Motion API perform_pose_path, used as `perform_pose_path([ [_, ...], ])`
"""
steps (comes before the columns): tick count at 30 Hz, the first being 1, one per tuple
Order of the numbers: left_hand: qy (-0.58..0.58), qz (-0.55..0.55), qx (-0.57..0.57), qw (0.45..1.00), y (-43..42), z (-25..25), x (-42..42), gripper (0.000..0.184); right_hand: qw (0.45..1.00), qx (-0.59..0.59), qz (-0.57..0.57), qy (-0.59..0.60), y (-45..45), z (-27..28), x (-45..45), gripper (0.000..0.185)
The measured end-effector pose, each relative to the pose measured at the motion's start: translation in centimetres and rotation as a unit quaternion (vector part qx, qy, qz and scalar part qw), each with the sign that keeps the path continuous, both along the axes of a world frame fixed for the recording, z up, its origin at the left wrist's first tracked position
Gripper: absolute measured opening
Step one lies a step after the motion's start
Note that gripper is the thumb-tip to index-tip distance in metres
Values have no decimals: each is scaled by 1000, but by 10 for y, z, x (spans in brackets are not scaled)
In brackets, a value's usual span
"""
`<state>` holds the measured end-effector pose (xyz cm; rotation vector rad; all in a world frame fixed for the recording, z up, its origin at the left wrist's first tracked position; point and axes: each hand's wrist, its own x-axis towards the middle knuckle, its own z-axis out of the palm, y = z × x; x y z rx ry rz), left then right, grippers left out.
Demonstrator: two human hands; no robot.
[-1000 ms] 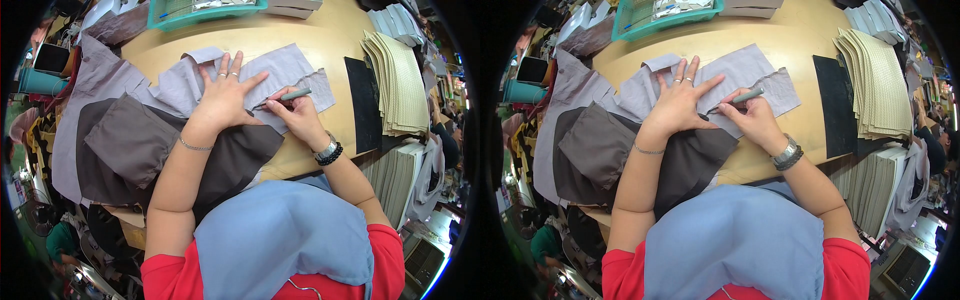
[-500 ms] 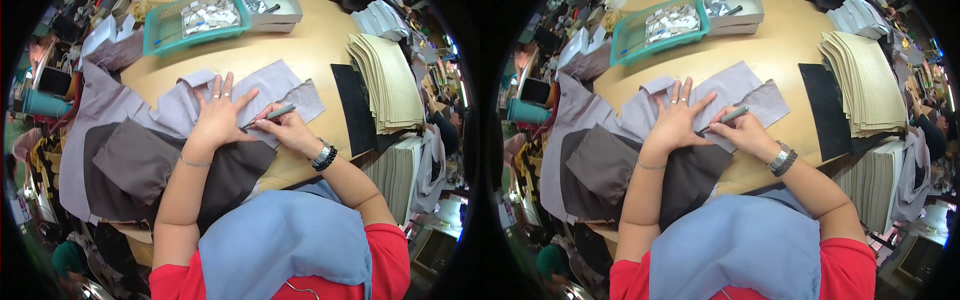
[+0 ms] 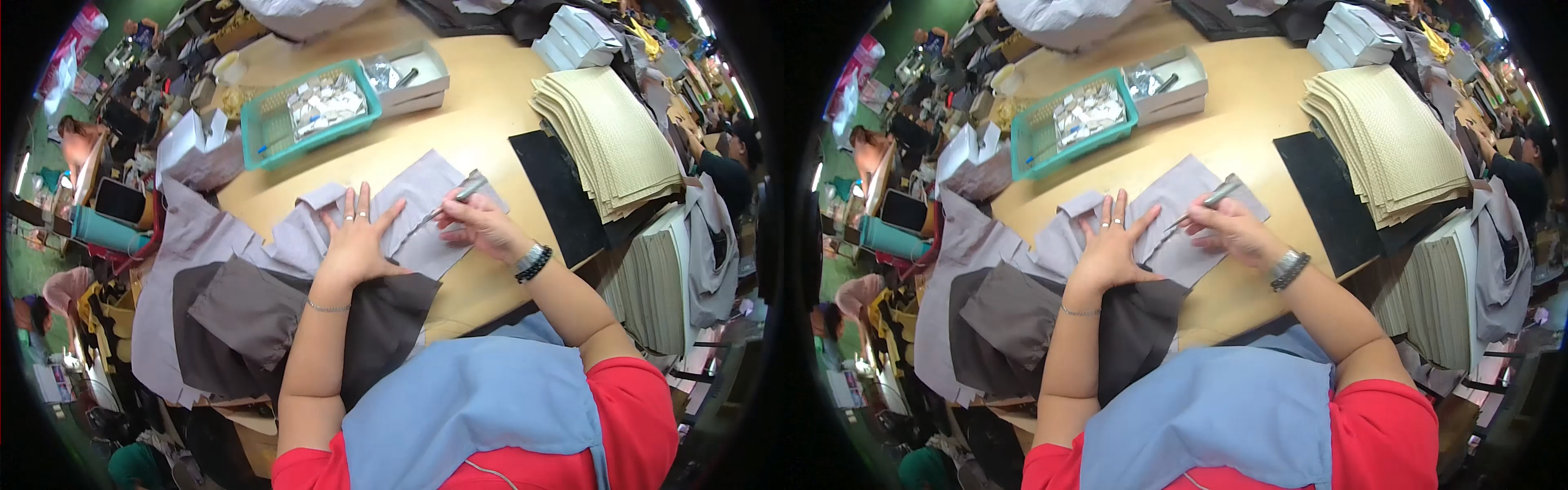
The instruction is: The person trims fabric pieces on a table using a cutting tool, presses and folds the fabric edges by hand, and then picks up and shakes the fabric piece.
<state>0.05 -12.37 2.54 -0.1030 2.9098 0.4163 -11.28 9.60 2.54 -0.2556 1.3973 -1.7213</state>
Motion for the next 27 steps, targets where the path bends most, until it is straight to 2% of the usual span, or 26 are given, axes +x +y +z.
perform_pose_path([
  [3,-8,-10,-8,1000,-3,-1,-2,118,991,20,-100,86,38,18,-32,19],
  [5,44,1,-2,999,1,13,-2,101,958,154,-99,221,80,-1,-75,17],
  [7,136,8,1,991,13,16,-6,87,922,282,-54,260,102,12,-88,17],
  [9,165,-19,16,986,31,15,-16,70,818,379,-48,430,112,5,-86,23],
  [11,190,-33,64,979,48,13,-30,59,684,442,-32,579,111,7,-81,27],
  [12,200,-34,103,974,54,10,-40,56,711,443,-56,544,103,16,-75,31],
  [13,209,-34,141,967,59,5,-49,53,713,403,-71,570,91,21,-70,34],
  [15,239,-21,168,956,64,-12,-66,56,714,233,-89,655,69,4,-66,35],
  [17,254,-7,181,950,70,-20,-73,59,664,137,-27,735,42,4,-60,32],
  [20,268,15,189,945,70,-23,-76,64,613,94,-20,785,19,-9,-60,24],
  [22,286,26,224,931,68,-26,-74,67,630,94,6,771,18,-22,-65,21],
  [27,276,-10,199,940,63,-19,-67,54,669,79,32,739,25,-33,-75,18],
])
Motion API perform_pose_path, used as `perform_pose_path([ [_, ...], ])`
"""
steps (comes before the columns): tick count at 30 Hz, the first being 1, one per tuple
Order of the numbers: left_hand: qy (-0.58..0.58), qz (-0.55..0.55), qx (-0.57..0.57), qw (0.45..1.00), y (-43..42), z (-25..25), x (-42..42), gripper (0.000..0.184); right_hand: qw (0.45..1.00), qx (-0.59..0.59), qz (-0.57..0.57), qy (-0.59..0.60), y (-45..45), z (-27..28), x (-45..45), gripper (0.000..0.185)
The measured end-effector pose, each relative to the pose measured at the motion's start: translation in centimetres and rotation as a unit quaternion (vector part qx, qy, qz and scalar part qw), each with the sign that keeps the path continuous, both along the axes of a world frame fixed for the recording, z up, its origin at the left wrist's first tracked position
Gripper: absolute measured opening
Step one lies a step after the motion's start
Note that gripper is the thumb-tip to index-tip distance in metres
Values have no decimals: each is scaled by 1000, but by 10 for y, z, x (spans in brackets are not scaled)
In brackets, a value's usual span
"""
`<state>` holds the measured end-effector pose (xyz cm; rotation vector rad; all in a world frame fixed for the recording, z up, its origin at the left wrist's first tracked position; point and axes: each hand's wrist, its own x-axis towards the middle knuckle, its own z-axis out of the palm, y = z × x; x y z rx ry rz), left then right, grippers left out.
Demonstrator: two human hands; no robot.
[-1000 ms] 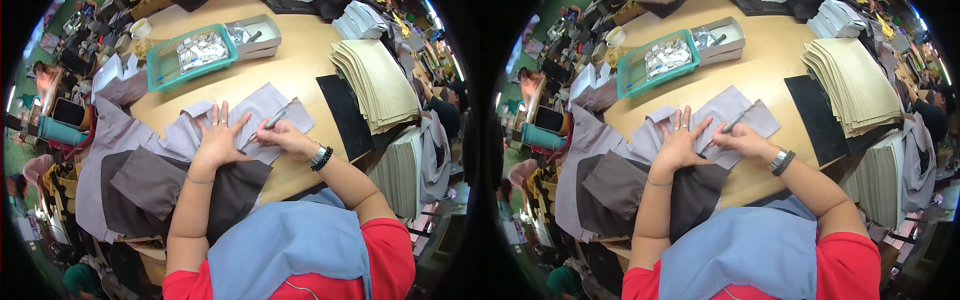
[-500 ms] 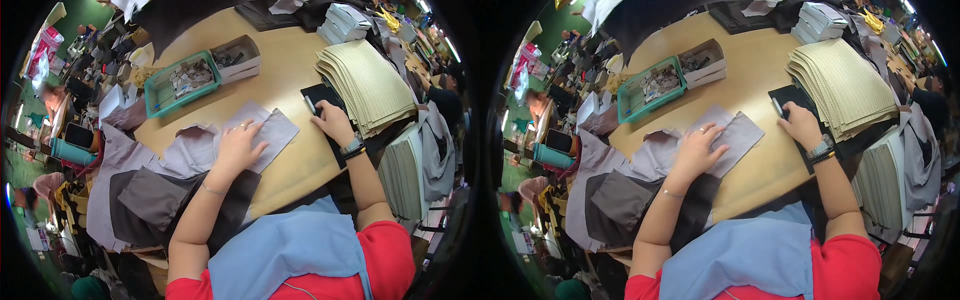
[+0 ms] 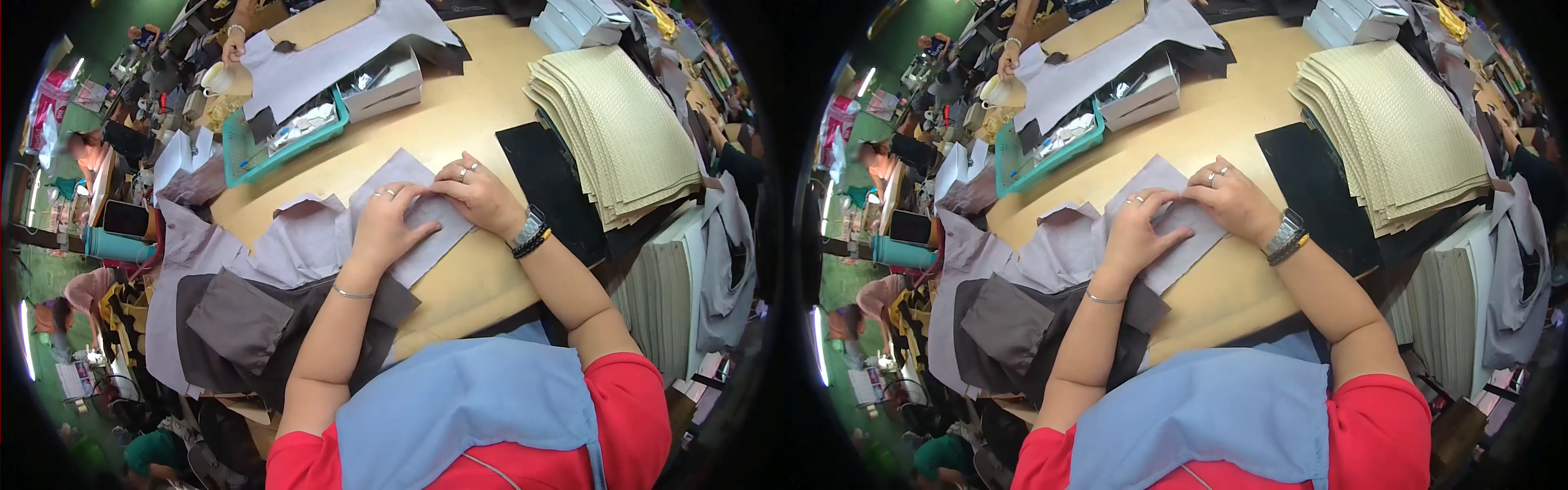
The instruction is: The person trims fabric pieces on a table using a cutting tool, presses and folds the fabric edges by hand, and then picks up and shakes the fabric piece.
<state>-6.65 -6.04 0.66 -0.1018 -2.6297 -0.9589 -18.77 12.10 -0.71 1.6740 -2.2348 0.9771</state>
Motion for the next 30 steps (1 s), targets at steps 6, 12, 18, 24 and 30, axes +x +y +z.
perform_pose_path([
  [6,7,-6,-31,999,0,0,-1,46,999,-9,-14,-36,1,3,0,20],
  [12,24,0,-80,996,1,0,-1,43,999,-7,-22,-31,1,1,-3,19],
  [18,5,2,-101,995,2,-1,-2,43,997,3,-78,-27,4,0,-4,11],
  [24,2,-6,-136,991,2,-3,-2,44,990,19,-137,-29,2,1,-3,10],
  [30,12,-11,-165,986,1,-4,-2,44,989,26,-136,-51,-5,4,0,10],
])
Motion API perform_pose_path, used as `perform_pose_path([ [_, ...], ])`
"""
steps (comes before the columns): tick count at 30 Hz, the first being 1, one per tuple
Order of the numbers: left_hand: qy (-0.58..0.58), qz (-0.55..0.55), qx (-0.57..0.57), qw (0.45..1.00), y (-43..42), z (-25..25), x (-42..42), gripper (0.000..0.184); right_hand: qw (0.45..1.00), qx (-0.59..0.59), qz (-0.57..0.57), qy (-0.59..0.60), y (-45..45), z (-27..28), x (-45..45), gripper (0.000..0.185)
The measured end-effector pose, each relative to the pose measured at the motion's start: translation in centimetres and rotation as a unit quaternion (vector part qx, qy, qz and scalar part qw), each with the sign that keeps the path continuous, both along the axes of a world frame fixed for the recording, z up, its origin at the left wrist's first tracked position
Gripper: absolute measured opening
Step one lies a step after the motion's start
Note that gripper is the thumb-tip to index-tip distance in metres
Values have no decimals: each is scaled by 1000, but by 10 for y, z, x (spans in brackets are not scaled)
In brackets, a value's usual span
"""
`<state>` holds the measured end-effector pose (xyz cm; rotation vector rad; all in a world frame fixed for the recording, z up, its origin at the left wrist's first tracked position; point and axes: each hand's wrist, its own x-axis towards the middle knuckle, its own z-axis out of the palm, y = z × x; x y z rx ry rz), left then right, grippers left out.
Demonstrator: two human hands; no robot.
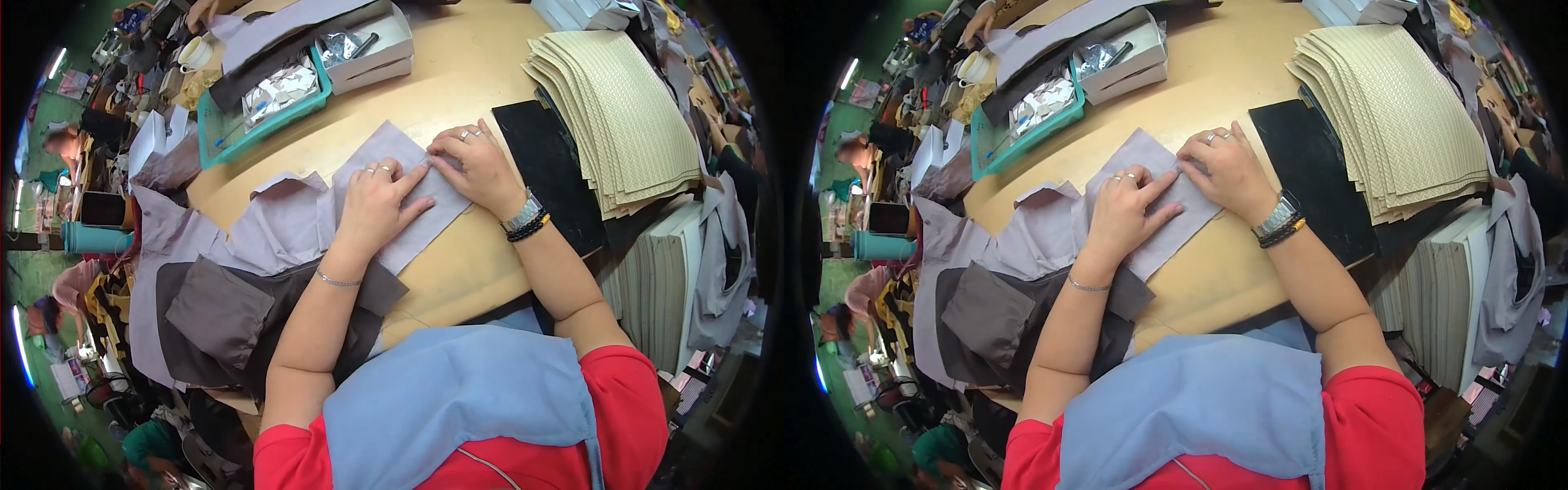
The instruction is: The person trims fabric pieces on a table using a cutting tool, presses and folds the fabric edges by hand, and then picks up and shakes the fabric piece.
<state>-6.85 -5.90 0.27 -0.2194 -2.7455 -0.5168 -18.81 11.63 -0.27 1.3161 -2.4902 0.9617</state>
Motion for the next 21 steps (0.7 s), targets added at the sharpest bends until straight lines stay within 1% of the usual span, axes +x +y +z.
perform_pose_path([
  [8,-3,13,-12,1000,2,-2,2,44,995,19,-47,80,-6,-5,0,10],
  [11,-7,17,-14,1000,2,0,1,44,997,-23,44,59,4,5,7,12],
  [14,-8,21,-15,1000,2,1,2,41,994,-5,101,47,7,2,16,17],
  [17,-5,21,-23,1000,2,1,3,39,995,2,97,32,6,-3,14,19],
  [21,-15,27,-28,999,-1,3,10,37,995,23,84,46,7,-2,17,23],
])
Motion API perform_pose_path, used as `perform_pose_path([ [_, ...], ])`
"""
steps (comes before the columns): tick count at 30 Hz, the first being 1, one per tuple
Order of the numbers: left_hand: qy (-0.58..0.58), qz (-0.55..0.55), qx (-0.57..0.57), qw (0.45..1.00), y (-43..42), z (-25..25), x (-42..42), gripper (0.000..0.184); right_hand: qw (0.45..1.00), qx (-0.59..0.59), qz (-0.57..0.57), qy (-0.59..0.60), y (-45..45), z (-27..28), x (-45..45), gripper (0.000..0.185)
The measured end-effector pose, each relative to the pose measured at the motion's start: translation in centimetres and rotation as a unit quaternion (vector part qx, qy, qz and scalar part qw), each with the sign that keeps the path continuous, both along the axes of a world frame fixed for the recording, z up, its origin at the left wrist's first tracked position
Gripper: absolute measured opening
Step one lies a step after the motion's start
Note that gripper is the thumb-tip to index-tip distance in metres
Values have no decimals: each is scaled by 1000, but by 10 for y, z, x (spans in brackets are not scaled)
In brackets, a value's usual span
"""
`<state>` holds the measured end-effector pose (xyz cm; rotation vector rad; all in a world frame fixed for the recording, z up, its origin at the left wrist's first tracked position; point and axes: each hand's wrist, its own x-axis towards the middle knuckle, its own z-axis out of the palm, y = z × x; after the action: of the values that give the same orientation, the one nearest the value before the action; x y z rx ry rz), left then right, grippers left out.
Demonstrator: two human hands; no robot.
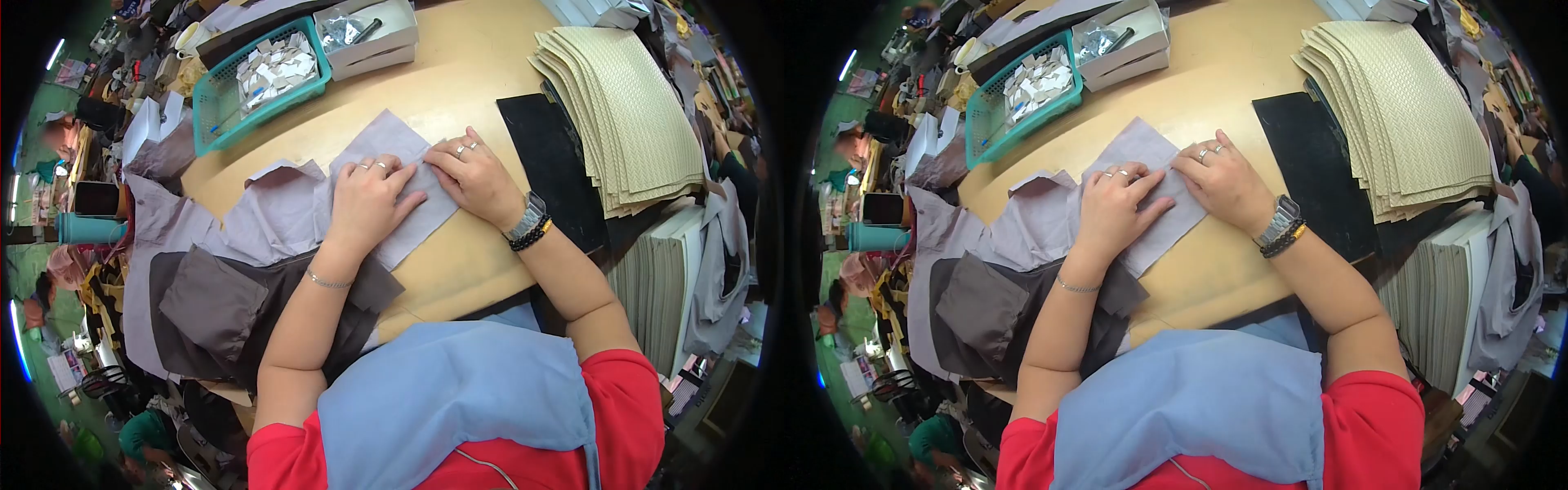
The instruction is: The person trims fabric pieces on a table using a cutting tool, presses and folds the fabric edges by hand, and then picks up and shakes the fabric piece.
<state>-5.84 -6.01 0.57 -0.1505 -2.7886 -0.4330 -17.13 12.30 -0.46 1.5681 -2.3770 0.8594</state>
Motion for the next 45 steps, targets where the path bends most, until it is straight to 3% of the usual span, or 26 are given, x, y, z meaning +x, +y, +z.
perform_pose_path([
  [7,10,12,-12,1000,-4,-1,17,34,998,48,-7,40,0,1,4,28],
  [19,100,15,-8,995,-14,-8,21,11,989,116,29,88,2,4,7,35],
  [45,72,45,-75,994,-22,2,58,8,973,195,75,100,-12,19,26,40],
])
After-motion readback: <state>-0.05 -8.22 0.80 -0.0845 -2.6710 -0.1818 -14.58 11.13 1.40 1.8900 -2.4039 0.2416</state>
